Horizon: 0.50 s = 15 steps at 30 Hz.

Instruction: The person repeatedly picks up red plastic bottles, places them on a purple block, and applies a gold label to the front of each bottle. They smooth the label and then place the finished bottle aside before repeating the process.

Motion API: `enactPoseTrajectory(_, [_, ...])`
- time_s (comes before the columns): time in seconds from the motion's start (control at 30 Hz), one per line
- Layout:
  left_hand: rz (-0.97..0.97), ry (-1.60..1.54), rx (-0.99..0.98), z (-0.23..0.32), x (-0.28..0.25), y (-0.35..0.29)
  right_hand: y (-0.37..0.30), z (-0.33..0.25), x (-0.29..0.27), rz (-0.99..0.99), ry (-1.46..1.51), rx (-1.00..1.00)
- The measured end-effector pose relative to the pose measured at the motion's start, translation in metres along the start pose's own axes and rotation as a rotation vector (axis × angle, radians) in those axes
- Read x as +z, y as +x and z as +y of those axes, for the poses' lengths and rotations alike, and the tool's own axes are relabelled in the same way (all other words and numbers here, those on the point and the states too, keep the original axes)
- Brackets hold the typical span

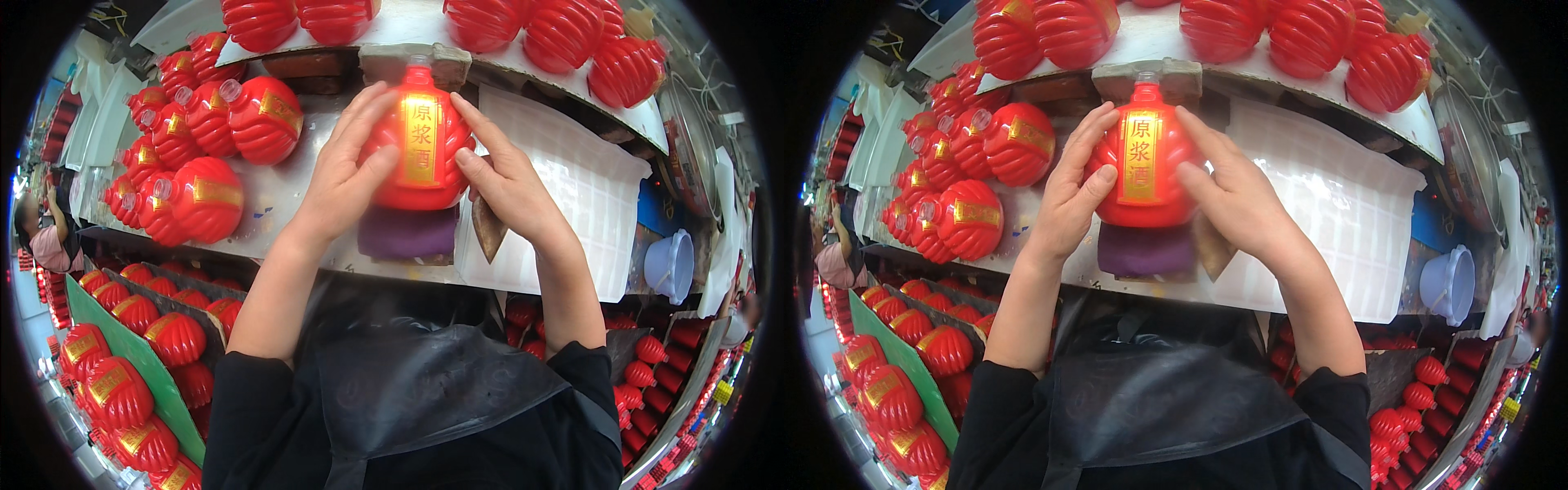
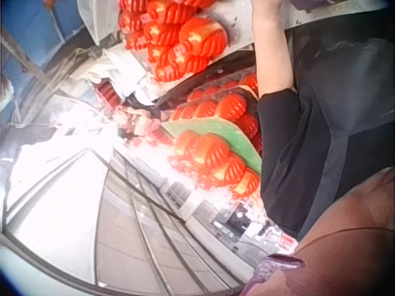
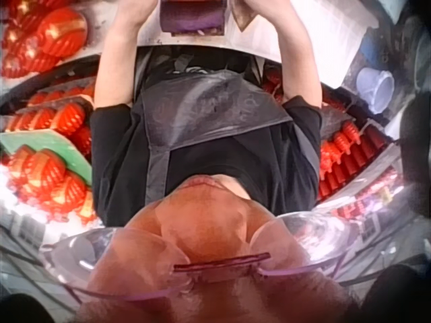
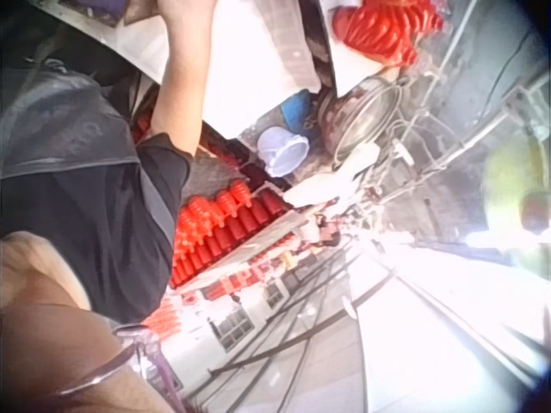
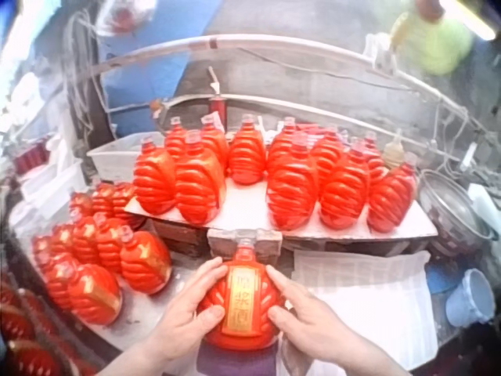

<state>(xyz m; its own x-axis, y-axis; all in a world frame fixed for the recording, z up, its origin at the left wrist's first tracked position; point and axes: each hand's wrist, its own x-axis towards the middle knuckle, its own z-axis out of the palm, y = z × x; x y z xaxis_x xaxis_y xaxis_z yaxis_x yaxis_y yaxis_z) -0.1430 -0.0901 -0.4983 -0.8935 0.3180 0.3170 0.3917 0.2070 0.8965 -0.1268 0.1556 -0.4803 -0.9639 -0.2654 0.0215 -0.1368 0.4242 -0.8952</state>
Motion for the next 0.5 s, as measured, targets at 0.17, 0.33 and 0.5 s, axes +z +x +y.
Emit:
enactPoseTrajectory(0.17, [0.031, 0.009, -0.005, -0.001, 0.007, 0.001, -0.001, -0.008, 0.011, 0.082, -0.214, -0.05])
enactPoseTrajectory(0.33, [0.087, 0.052, 0.007, -0.001, 0.012, 0.001, -0.001, -0.016, 0.012, 0.109, -0.286, -0.034])
enactPoseTrajectory(0.5, [0.094, 0.062, 0.01, -0.001, 0.013, 0.001, -0.001, -0.013, 0.01, 0.079, -0.266, -0.002])
